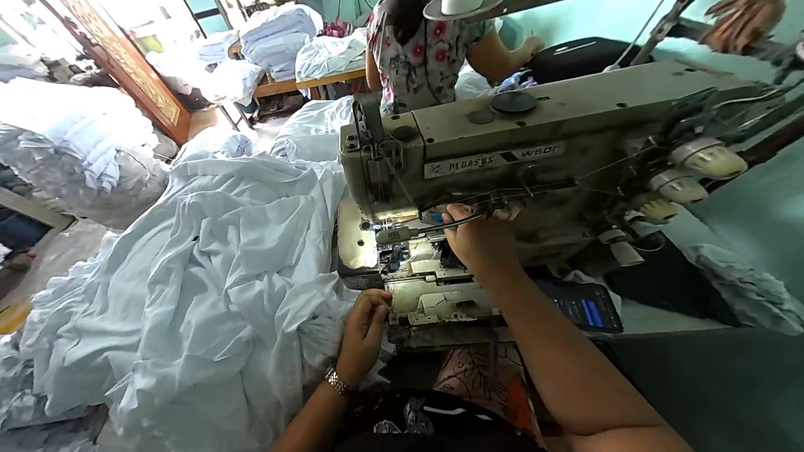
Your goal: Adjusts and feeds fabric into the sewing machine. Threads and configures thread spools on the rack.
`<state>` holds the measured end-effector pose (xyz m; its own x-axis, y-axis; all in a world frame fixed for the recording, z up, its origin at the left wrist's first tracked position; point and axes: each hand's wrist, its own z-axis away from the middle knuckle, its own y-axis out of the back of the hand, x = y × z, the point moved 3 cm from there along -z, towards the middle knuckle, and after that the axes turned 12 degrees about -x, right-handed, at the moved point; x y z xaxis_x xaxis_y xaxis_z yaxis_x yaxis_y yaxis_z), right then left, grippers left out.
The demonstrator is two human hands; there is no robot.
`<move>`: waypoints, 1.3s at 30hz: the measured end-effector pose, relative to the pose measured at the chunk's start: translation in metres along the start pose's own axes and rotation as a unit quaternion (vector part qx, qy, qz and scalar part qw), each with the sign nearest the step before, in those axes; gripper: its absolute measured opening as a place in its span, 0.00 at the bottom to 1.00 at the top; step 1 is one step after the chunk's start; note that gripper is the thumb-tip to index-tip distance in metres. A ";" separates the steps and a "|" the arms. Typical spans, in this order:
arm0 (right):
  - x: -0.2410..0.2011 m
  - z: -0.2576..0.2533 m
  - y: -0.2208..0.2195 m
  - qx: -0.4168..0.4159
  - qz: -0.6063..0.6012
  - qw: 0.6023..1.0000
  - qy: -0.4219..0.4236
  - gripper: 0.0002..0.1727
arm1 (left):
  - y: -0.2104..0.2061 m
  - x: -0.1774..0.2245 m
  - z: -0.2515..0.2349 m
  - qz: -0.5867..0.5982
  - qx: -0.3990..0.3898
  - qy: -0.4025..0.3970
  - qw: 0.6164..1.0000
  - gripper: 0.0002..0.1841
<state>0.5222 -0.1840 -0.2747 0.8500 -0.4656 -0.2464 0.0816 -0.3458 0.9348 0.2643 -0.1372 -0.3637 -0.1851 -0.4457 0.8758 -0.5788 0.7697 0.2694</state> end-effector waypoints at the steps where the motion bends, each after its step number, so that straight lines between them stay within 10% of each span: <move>1: 0.002 0.000 -0.001 -0.001 -0.003 1.000 -0.001 0.20 | 0.000 0.000 0.000 0.001 -0.001 0.000 1.000 0.10; 39: 0.011 0.014 0.022 -0.057 -0.070 0.996 0.020 0.16 | -0.005 0.002 -0.001 -0.042 0.003 -0.020 0.999 0.08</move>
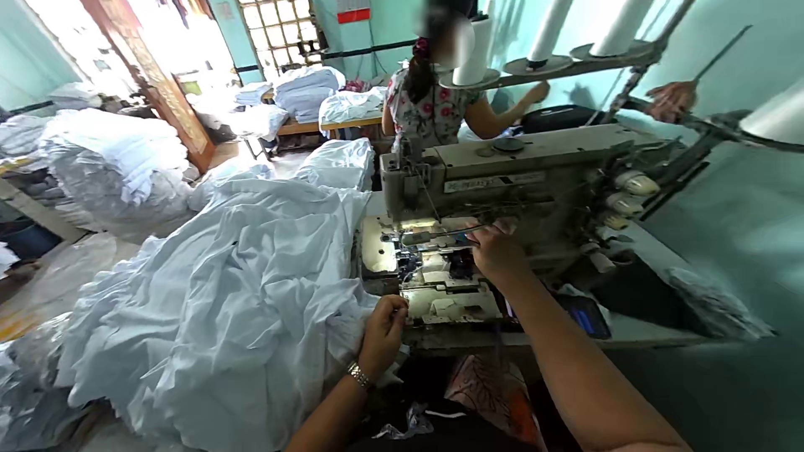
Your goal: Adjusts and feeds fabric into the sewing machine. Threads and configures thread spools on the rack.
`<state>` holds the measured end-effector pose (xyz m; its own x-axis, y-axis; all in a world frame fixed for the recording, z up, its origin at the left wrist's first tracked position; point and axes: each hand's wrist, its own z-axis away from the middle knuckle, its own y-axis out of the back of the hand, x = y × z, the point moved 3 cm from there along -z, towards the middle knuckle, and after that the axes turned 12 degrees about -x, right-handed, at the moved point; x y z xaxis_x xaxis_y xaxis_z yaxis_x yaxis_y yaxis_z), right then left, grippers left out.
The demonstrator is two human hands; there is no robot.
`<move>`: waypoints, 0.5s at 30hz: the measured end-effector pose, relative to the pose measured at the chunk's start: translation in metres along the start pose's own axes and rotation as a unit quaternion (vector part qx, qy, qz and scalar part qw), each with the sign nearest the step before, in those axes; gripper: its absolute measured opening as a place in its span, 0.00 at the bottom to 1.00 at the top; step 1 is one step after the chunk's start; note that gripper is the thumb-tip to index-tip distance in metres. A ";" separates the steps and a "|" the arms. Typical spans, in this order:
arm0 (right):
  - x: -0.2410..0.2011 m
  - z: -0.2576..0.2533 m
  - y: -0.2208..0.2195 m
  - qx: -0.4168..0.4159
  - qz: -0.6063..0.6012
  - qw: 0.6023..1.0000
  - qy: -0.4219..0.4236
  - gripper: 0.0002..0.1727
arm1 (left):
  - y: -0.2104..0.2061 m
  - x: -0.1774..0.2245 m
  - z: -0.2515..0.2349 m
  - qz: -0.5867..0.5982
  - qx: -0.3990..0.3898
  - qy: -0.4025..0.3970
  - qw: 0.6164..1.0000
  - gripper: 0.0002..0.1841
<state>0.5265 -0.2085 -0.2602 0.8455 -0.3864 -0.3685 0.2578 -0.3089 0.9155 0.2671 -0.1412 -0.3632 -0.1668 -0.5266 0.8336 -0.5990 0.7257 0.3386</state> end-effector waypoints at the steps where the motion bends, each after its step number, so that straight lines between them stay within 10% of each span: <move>1: 0.002 0.008 0.001 0.017 0.001 1.000 -0.007 0.16 | 0.000 -0.001 0.000 0.004 0.000 -0.001 1.000 0.08; 15: -0.015 0.000 0.013 -0.085 0.126 0.978 -0.145 0.10 | 0.002 -0.001 0.003 0.019 -0.005 -0.003 1.000 0.09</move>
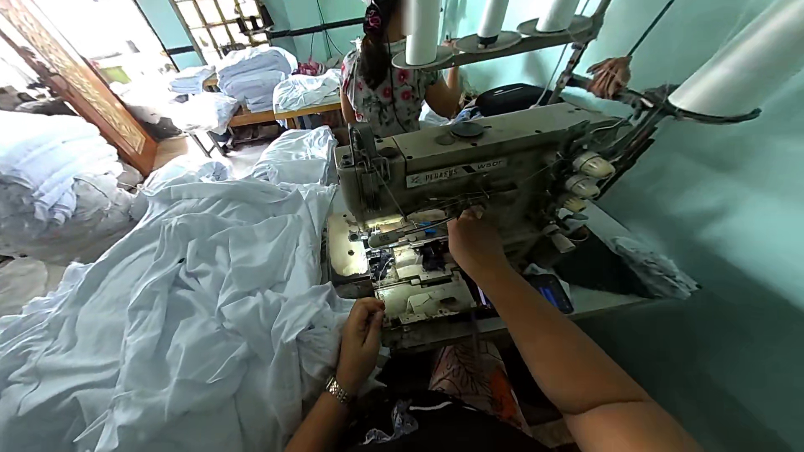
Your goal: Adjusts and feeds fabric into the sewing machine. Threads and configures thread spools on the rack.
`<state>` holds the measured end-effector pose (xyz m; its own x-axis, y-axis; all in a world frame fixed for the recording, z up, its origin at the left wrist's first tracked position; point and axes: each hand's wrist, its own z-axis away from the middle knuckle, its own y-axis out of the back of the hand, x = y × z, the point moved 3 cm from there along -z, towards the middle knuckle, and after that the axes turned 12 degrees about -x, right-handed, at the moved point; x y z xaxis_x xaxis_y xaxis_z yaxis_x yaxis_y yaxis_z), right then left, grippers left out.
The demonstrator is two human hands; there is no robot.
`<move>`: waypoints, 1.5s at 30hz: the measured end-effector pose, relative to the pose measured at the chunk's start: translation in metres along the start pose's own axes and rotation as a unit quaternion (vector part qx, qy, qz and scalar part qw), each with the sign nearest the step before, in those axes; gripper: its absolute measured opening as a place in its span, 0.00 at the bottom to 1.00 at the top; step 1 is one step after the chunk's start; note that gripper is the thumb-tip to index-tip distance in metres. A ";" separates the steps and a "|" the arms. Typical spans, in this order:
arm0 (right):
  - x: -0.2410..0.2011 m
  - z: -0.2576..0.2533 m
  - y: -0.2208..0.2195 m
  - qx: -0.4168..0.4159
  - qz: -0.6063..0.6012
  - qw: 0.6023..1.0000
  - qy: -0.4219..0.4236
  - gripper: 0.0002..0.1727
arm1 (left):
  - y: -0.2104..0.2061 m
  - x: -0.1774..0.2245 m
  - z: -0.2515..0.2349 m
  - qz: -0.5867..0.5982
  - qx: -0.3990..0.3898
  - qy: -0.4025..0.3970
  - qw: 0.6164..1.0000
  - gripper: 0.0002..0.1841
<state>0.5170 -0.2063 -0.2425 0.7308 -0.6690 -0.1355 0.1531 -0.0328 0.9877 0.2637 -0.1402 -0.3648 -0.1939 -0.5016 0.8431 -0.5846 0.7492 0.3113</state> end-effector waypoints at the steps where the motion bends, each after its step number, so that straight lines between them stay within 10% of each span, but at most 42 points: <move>1: -0.004 -0.001 0.001 -0.005 0.020 1.000 0.001 0.10 | 0.000 0.000 0.000 0.000 0.000 -0.003 1.000 0.09; 21: -0.007 -0.017 -0.002 0.060 -0.059 0.996 0.035 0.15 | 0.018 0.044 -0.001 0.137 -0.079 -0.133 0.978 0.14; 45: -0.009 -0.013 -0.013 0.028 -0.050 0.998 0.027 0.14 | 0.011 0.007 0.007 -0.007 -0.081 -0.009 0.997 0.12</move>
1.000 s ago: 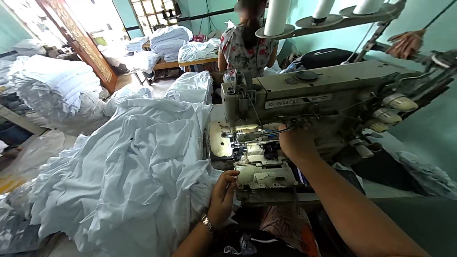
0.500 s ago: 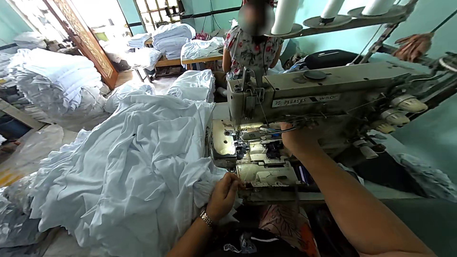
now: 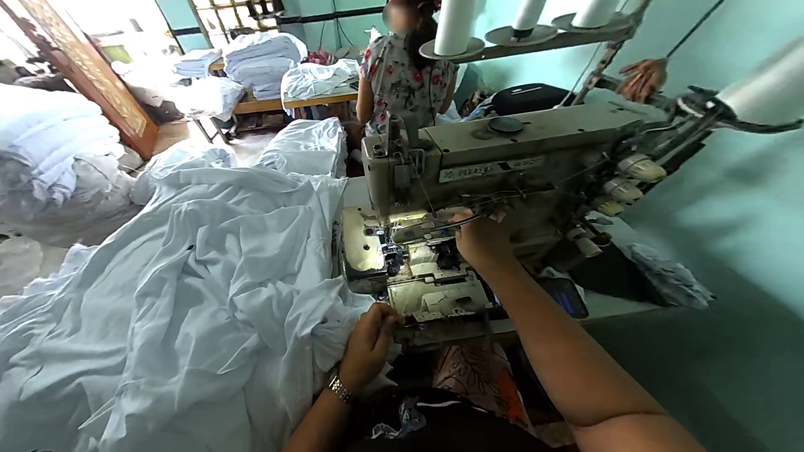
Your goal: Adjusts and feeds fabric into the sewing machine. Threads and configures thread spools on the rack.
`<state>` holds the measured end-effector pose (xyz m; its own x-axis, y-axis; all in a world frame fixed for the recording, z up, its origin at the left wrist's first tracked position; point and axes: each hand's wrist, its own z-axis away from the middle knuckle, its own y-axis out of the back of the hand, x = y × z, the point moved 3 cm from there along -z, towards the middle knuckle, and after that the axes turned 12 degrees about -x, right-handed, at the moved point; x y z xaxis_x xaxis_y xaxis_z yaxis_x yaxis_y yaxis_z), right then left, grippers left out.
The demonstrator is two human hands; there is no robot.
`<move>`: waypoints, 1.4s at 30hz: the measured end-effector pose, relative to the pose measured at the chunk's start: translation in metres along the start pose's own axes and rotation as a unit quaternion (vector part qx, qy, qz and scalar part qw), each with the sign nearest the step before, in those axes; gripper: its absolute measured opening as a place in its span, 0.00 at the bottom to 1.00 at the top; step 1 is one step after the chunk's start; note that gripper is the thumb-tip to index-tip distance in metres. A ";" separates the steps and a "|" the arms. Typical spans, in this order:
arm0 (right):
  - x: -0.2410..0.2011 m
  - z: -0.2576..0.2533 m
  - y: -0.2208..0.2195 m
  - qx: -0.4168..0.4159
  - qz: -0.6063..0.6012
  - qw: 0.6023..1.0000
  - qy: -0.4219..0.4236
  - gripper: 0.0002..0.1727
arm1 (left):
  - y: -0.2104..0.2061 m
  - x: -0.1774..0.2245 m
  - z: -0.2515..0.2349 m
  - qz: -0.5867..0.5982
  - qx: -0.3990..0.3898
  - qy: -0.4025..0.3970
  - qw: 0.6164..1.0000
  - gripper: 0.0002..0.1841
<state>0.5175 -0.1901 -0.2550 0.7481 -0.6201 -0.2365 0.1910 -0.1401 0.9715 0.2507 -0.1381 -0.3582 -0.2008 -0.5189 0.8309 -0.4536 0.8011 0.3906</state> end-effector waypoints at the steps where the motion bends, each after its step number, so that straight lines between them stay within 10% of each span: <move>1: 0.000 0.001 0.000 0.002 -0.001 1.000 0.002 0.14 | 0.000 0.000 0.000 0.003 -0.001 0.000 1.000 0.12; 35: -0.001 0.001 0.030 0.080 -0.063 0.994 0.046 0.19 | 0.001 -0.002 0.003 0.016 -0.003 -0.031 0.999 0.11; 42: 0.000 -0.003 0.037 -0.050 -0.065 0.996 -0.038 0.23 | 0.001 -0.002 0.003 0.018 -0.001 -0.031 0.999 0.11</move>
<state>0.5266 -0.1926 -0.2188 0.6632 -0.6592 -0.3544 0.3477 -0.1480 0.9259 0.2482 -0.1373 -0.3607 -0.2710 -0.5076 0.8179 -0.4439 0.8198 0.3617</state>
